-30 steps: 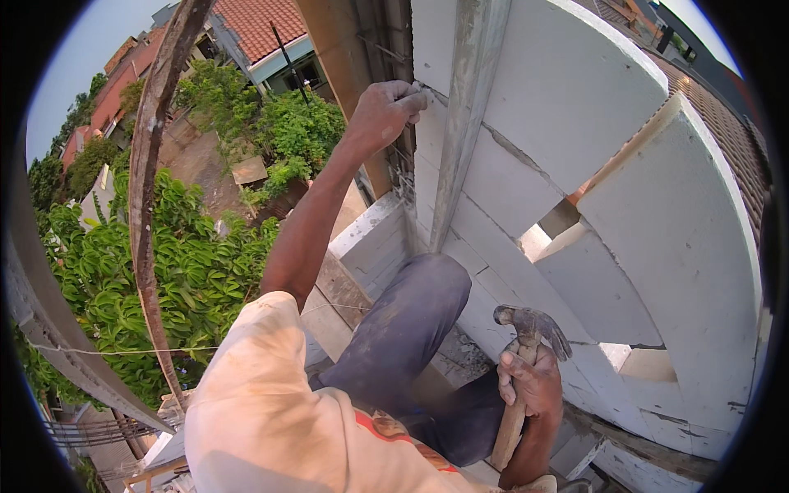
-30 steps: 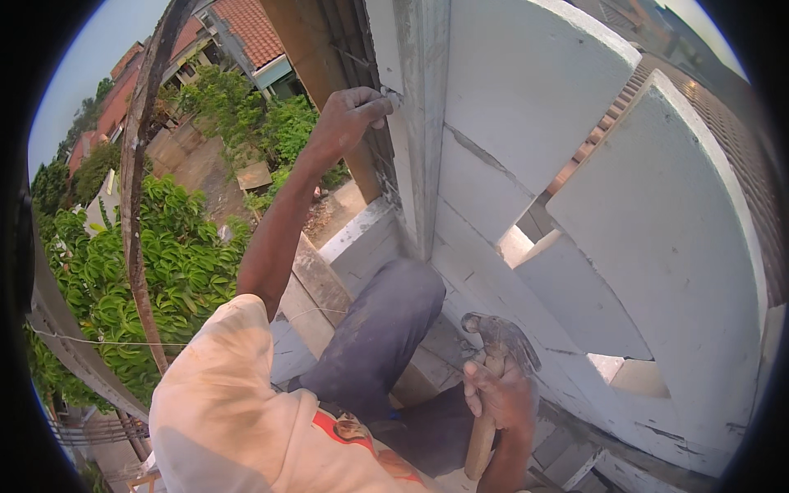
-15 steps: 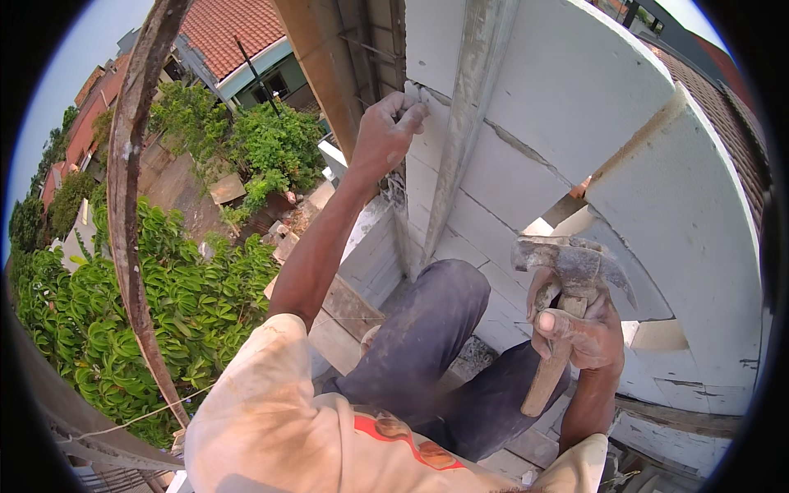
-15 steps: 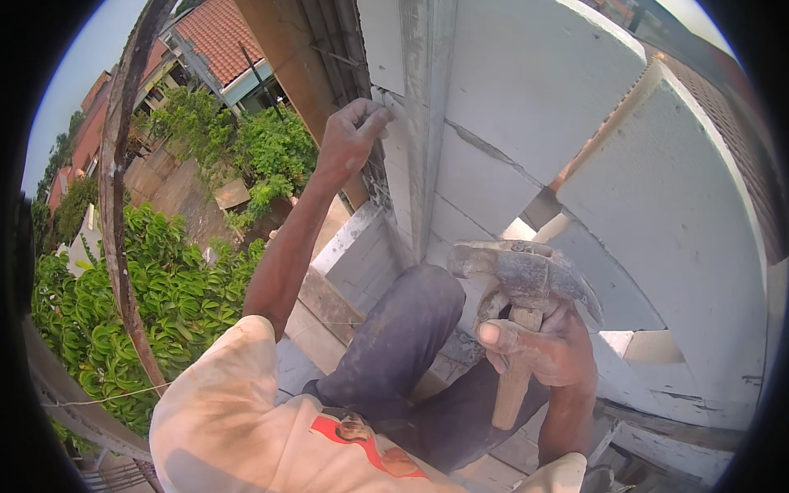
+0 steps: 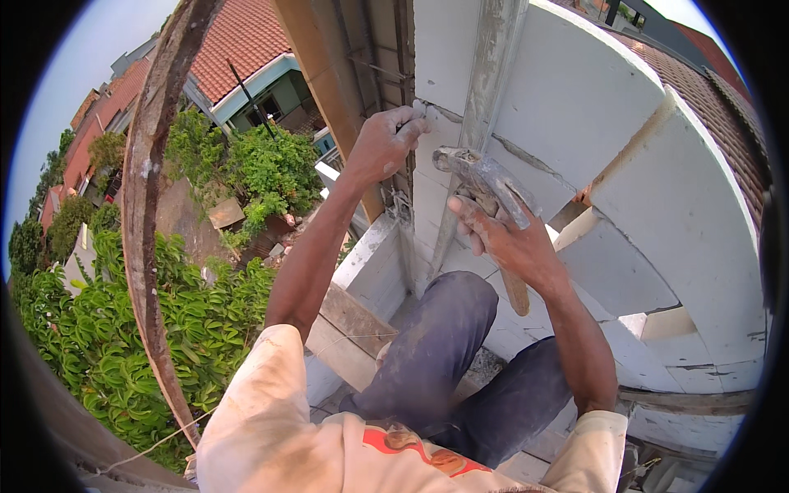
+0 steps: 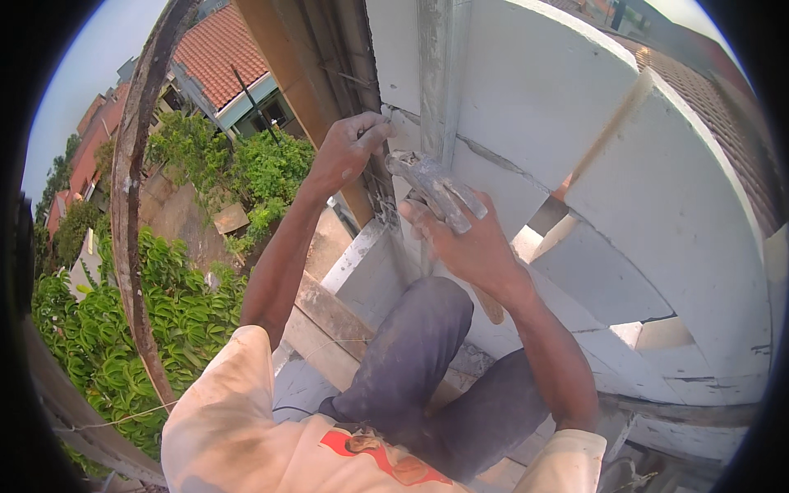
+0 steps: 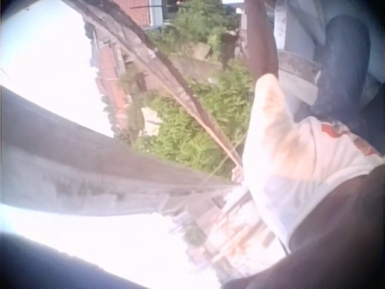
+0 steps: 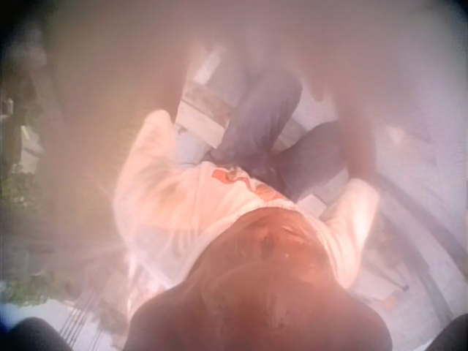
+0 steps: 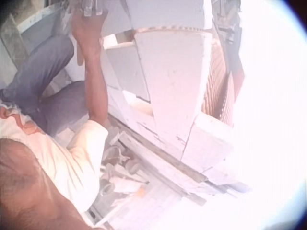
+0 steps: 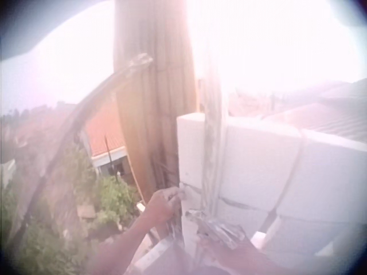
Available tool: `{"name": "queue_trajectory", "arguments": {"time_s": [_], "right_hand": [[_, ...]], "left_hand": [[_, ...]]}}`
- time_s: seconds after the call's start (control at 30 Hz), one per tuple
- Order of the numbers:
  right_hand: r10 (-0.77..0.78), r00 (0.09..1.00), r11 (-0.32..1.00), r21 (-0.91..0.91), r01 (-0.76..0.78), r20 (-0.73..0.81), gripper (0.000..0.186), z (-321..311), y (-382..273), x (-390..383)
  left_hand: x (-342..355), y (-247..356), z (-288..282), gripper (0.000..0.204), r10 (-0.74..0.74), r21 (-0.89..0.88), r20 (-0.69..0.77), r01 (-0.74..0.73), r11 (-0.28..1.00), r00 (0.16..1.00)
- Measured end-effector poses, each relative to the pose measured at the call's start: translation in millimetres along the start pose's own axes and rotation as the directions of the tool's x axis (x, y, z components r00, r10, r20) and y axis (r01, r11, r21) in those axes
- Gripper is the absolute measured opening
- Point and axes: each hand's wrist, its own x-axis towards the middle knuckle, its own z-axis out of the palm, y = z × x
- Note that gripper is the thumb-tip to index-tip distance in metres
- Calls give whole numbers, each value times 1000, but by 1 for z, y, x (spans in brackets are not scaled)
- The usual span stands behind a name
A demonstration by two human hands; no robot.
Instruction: The person applies mortar to a wall using a trowel and places white rectangular tiles onto the surface. They use a hammer to tap the tiles into position and a tape measure to check alignment. The person works on a rooftop, handling tiles and tools to construct a tiled wall section.
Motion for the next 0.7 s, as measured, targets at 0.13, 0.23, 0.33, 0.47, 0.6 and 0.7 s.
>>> {"name": "queue_trajectory", "arguments": {"time_s": [0.13, 0.23, 0.33, 0.47, 0.6, 0.7], "right_hand": [[-46, 998, 997, 54, 49, -52, 44, 10, 5, 12], [-187, 980, 982, -34, 185, -72, 44, 6, 5, 21], [-234, 971, 969, -91, 229, -46, 41, 7, -1, 29], [-345, 923, 931, -187, 313, -171, 31, 19, -5, 38], [-584, 767, 810, -127, 572, -267, 22, 35, 12, 69], [-529, 786, 844, -110, 524, -320, 16, 45, 10, 82]], "left_hand": [[0, -10, 11, 26, 149, 40, -94, -146, 988, 984], [3, -10, 7, 29, 94, 13, -57, -93, 996, 994], [2, -16, 2, 29, 3, -73, -14, -4, 997, 1000], [0, -24, -6, 29, -7, -92, 20, 9, 996, 1000], [-2, -26, -23, 29, -26, -102, 64, 32, 994, 998], [-7, -25, -30, 30, -26, -76, 39, 29, 997, 999]]}}
